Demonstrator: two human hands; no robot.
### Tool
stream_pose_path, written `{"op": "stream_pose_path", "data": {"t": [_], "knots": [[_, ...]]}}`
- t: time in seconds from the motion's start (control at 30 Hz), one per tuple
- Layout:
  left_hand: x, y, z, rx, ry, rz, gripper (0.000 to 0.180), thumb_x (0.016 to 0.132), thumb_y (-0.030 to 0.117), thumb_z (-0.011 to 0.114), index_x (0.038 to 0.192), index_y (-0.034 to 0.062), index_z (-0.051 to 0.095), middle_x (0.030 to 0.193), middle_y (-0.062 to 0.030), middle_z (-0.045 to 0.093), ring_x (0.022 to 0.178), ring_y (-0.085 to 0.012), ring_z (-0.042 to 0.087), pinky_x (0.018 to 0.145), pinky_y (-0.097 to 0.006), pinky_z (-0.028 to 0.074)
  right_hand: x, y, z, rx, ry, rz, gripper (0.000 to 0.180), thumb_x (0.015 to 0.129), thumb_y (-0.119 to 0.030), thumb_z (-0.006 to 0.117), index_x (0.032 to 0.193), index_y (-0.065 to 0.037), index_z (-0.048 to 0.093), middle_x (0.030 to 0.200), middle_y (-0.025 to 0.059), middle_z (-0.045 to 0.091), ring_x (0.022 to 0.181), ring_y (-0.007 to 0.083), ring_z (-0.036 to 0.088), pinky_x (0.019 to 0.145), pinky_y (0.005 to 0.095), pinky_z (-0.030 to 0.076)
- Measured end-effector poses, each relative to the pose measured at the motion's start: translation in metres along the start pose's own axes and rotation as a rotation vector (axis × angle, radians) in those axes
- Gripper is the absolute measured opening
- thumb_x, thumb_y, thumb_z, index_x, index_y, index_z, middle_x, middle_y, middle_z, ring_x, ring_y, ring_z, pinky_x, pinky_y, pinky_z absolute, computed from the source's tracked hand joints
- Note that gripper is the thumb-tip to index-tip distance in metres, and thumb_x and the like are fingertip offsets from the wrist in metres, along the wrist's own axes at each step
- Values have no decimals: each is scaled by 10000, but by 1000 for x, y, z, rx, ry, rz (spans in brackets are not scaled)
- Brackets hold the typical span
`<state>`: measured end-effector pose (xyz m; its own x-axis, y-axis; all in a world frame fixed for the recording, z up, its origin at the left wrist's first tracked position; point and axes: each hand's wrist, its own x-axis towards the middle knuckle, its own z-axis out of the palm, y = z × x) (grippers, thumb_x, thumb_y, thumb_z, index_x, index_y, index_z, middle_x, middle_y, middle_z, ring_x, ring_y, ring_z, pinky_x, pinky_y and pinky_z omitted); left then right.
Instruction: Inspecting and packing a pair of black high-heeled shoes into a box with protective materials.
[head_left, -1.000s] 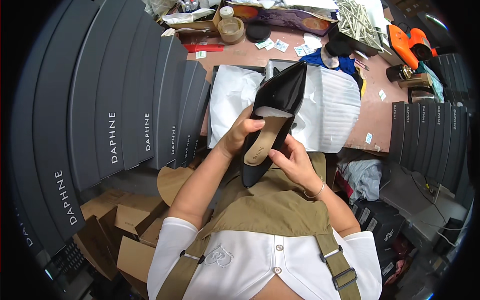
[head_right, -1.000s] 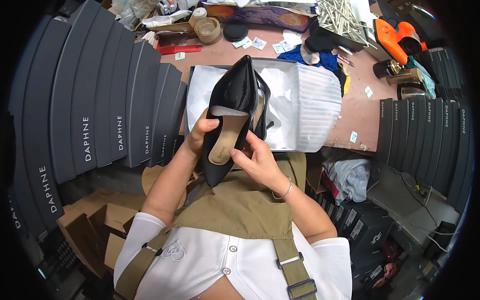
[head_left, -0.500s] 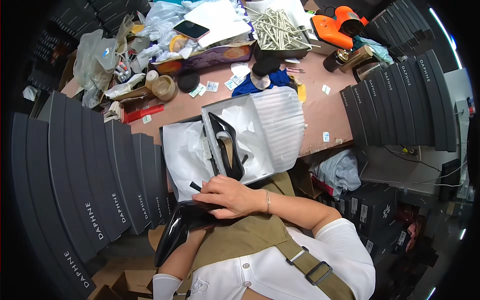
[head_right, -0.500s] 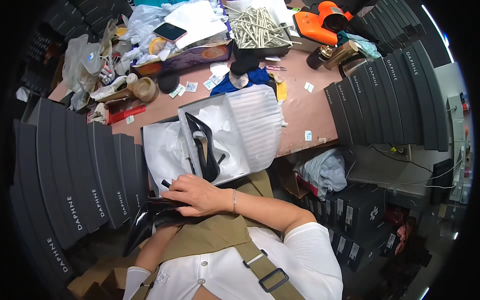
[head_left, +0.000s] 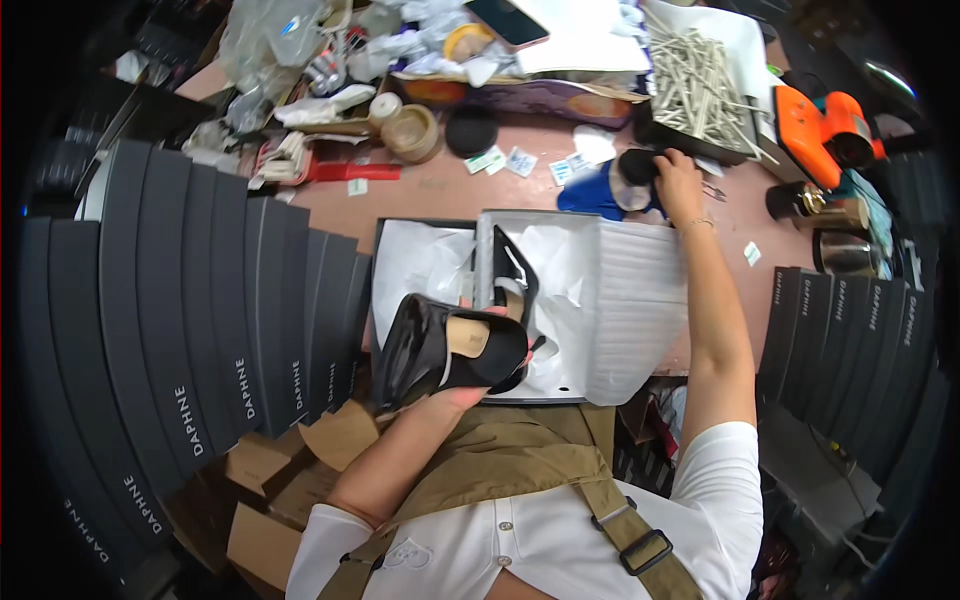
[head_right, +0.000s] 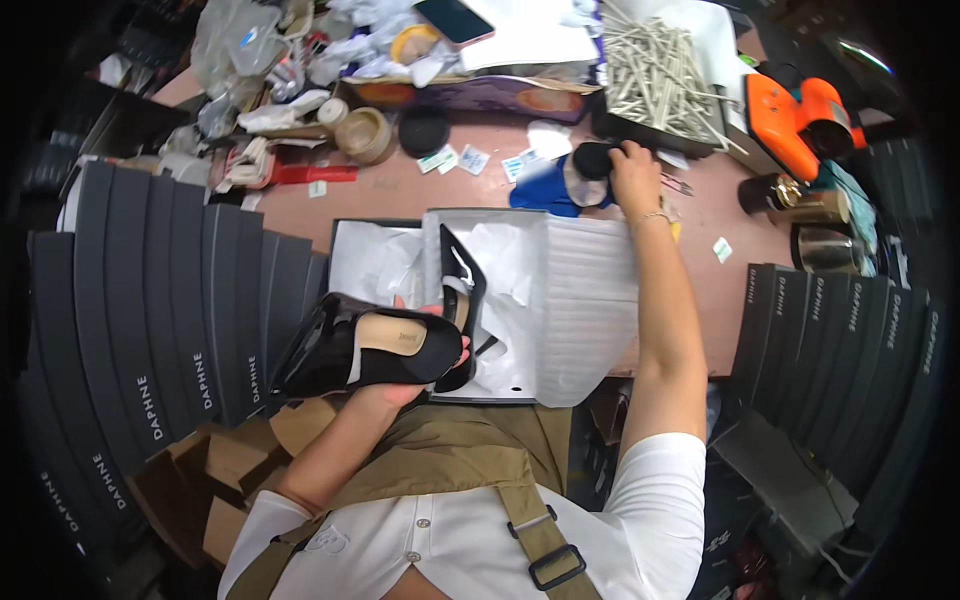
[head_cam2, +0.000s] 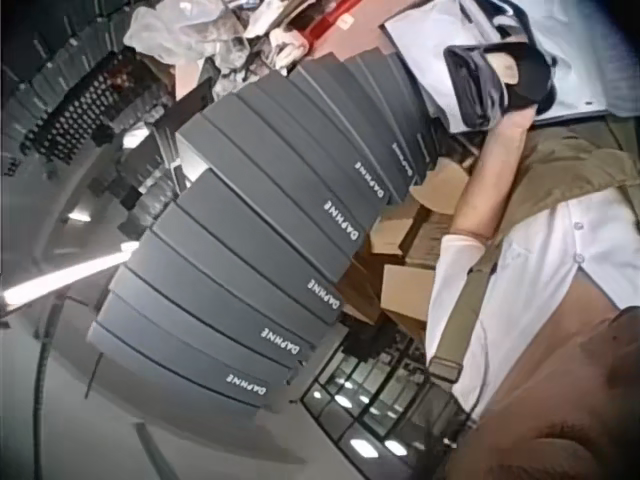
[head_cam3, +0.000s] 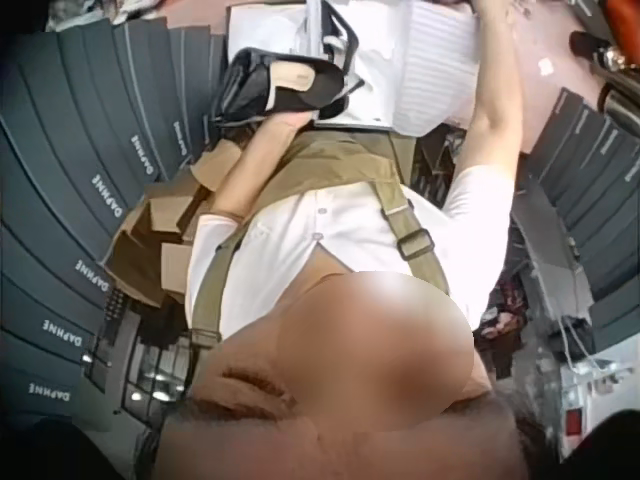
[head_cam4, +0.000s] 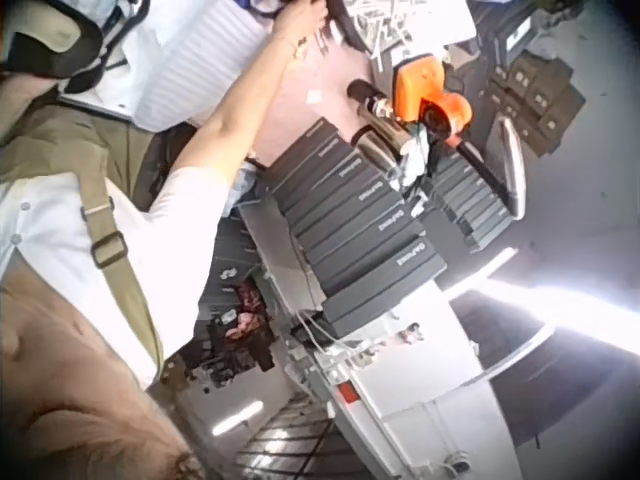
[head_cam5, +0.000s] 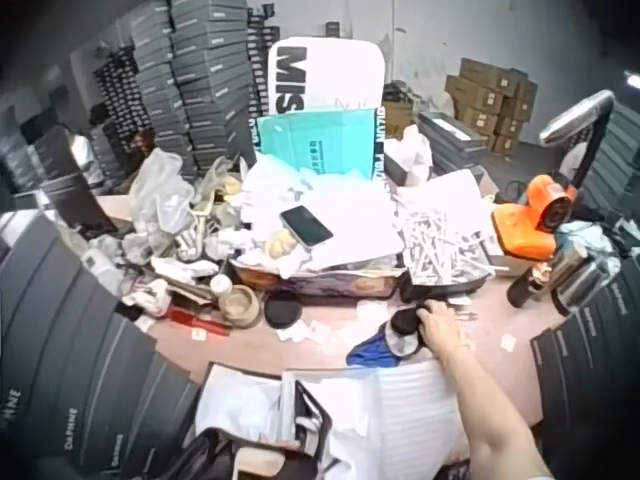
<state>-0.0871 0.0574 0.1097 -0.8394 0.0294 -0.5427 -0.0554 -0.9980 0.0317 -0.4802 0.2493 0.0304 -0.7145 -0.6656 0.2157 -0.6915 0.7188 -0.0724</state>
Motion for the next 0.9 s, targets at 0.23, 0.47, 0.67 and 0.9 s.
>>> {"op": "stream_pose_path", "data": {"t": [0.23,0.47,0.67,0.9], "knots": [[-14,5,-29,102,205,167,526,942,434,425,1170,-23,550,1158,-264,579,1054,-451,572,964,-585,438,-8,-42,-62,265,0,-97,341,842,-137,582,1176,-81,542,1349,170,485,1268,349,433,1019,511,343],[-36,7,-32,71,140,266,410,897,399,551,1080,35,596,1074,-198,628,938,-379,629,843,-513,532,13,-8,-12,96,-150,-18,723,750,49,541,1425,-116,341,1402,251,399,1243,393,446,1031,425,397],[-53,5,-34,-149,109,309,328,913,343,551,1076,62,589,1020,-147,632,931,-351,620,820,-538,520,17,-22,-1,-108,-312,120,568,751,-102,626,1300,-109,482,1312,139,499,1185,362,489,953,521,418],[-35,0,-78,-119,369,356,437,933,362,473,1134,-16,562,1052,-212,625,931,-352,631,847,-473,535,2,-27,-38,-210,-74,21,535,771,-294,712,1238,-104,534,1320,133,512,1204,298,486,992,507,372]]}}
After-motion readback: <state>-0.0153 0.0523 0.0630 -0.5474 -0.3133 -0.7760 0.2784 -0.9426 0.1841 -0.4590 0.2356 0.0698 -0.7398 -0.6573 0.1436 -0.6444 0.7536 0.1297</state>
